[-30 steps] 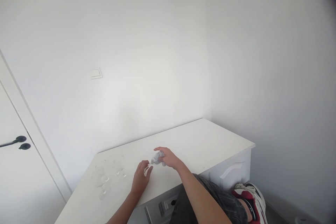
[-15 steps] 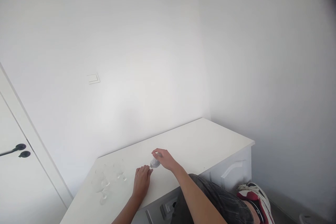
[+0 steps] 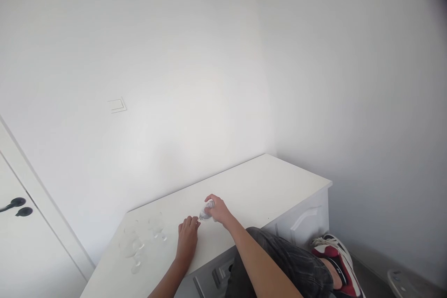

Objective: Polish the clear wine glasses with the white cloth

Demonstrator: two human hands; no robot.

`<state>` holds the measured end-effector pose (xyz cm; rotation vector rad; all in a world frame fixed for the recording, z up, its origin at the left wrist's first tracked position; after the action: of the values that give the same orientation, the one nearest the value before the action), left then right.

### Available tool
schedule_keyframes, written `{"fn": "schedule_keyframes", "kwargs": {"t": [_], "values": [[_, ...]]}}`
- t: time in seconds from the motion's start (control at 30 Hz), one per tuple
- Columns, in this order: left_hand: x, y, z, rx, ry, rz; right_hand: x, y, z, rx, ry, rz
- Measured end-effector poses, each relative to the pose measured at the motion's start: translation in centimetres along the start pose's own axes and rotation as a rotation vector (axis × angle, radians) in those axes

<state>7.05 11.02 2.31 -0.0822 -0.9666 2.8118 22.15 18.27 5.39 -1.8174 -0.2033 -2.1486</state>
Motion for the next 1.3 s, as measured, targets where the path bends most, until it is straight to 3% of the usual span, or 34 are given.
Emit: {"fn": "schedule_keyframes", "kwargs": {"t": [0.1, 0.23, 0.4, 0.6, 0.83, 0.9, 1.1, 1.3], "values": [[-0.4, 0.0, 0.0, 0.032, 0.002, -0.013, 1.3, 0.3, 0.0, -0.004, 0.063, 0.15], [-0.8, 0.1, 0.0, 0.055, 0.001, -0.054, 1.9, 0.3, 0.1, -0.042, 0.118, 0.212], [0.0, 0.2, -0.1, 0.039, 0.0, -0.033, 2.0, 0.6, -0.6, 0.12, 0.196, 0.225], [-0.2, 0.5, 0.2, 0.069, 0.048, -0.088, 3.2, 2.2, -0.3, 0.305, 0.315, 0.35], [-0.4, 0.0, 0.5, -0.028, 0.125, -0.105, 1.9, 0.4, 0.4, -0.035, 0.199, 0.167], [-0.2, 0.1, 0.2, -0.025, 0.093, -0.096, 1.9, 0.4, 0.3, -0.028, 0.175, 0.159], [0.9, 0.4, -0.1, 0.01, 0.016, -0.021, 2.7, 1.4, -0.9, 0.224, 0.21, 0.305], [-0.3, 0.2, 0.1, 0.035, 0.098, -0.064, 1.7, 0.4, 0.1, -0.017, 0.206, 0.167]]}}
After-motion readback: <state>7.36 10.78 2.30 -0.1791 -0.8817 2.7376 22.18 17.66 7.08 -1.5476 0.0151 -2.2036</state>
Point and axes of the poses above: each hand's wrist, its own y-axis away from the middle knuckle, its own z-axis out of the back of the hand, x = y × z, the point moved 7 cm from there along -y, towards the middle knuckle, and after that the axes turned 1 degree about -z, right-handed, at the moved point
